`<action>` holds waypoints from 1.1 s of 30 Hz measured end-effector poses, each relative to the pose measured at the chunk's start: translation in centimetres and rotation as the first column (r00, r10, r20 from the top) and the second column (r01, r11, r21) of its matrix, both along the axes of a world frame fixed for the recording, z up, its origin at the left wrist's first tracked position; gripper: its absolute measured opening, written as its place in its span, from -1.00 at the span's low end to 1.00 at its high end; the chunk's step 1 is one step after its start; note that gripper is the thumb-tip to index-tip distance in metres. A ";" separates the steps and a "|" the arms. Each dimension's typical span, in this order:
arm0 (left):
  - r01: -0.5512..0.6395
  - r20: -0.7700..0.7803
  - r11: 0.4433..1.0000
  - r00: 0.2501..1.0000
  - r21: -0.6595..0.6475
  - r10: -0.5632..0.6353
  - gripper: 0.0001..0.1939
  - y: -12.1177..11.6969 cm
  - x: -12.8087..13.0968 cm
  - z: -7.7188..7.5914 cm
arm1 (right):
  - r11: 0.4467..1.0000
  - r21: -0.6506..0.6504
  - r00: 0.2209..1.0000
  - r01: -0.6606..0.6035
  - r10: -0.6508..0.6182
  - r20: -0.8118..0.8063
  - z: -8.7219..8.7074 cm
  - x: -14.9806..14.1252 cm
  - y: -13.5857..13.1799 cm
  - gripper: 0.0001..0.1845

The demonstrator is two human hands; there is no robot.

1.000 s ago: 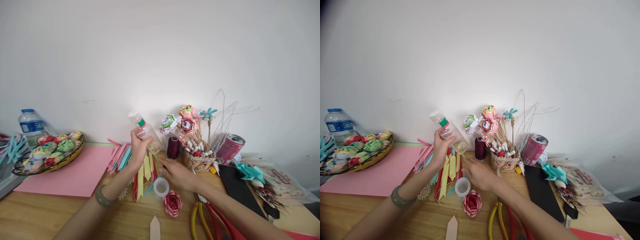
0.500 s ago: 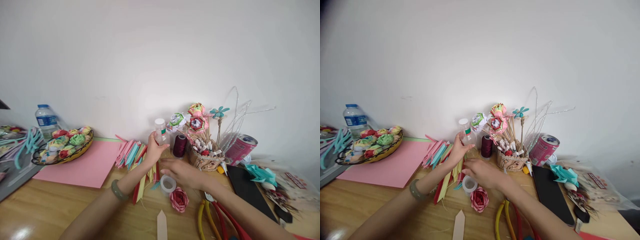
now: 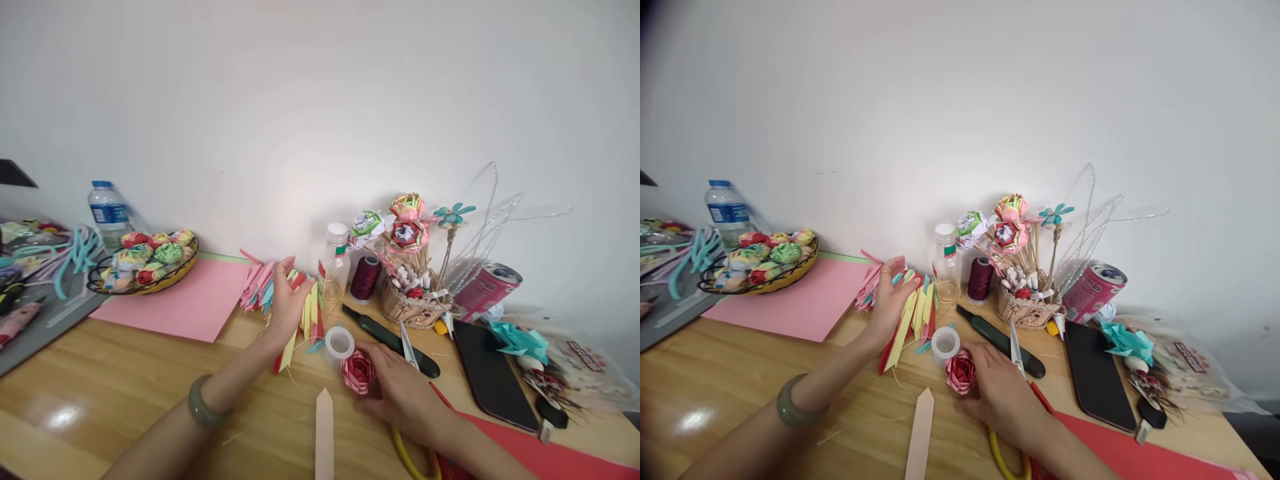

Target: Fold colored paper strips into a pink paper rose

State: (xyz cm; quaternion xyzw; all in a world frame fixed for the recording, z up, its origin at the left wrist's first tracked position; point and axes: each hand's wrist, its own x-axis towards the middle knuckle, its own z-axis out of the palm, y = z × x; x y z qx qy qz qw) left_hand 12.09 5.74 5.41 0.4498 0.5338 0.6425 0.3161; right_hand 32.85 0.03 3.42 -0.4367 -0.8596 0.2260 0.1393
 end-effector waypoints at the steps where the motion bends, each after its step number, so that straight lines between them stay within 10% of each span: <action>1: -0.009 -0.003 1.000 1.000 0.022 0.009 -0.56 -0.4 -0.3 0.0 | 1.000 0.013 1.000 0.002 -0.002 0.002 -0.1 -0.2 0.0 -0.49; 6: 0.053 0.088 0.999 0.995 0.007 -0.054 -0.74 -2.4 -1.5 0.6 | 0.999 0.050 1.000 0.001 -0.001 -0.001 1.0 0.1 0.6 -0.49; 10: 0.393 0.275 0.900 0.901 -0.188 -0.335 -0.83 -3.6 -0.8 0.9 | 0.994 0.111 0.997 -0.002 0.011 -0.082 3.0 0.4 0.4 -0.47; 13: 0.688 0.454 0.678 0.707 -0.259 -0.543 -0.66 -4.0 0.5 0.3 | 0.993 0.109 0.981 -0.035 0.055 -0.186 4.7 0.0 -0.2 -0.41; 16: 0.930 0.651 0.282 0.367 -0.236 -0.665 -0.41 -3.8 1.8 -0.7 | 0.990 0.111 0.963 -0.082 0.108 -0.247 5.7 -0.8 -0.6 -0.31; 18: 0.976 0.725 0.144 0.218 -0.164 -0.653 -0.30 -3.6 2.3 -1.2 | 0.990 0.105 0.955 -0.099 0.124 -0.270 5.8 -1.2 -0.7 -0.27; 24: 0.959 0.728 0.283 0.179 0.021 -0.662 -0.49 -2.6 2.0 -1.0 | 0.989 0.083 0.926 0.124 -0.085 -0.367 3.6 -2.2 -0.3 -0.28; 33: 0.911 0.770 0.409 0.217 0.062 -0.599 -0.62 -1.3 0.2 -0.7 | 0.863 -0.177 0.629 0.474 -0.472 -0.618 1.8 -4.6 -0.3 -0.83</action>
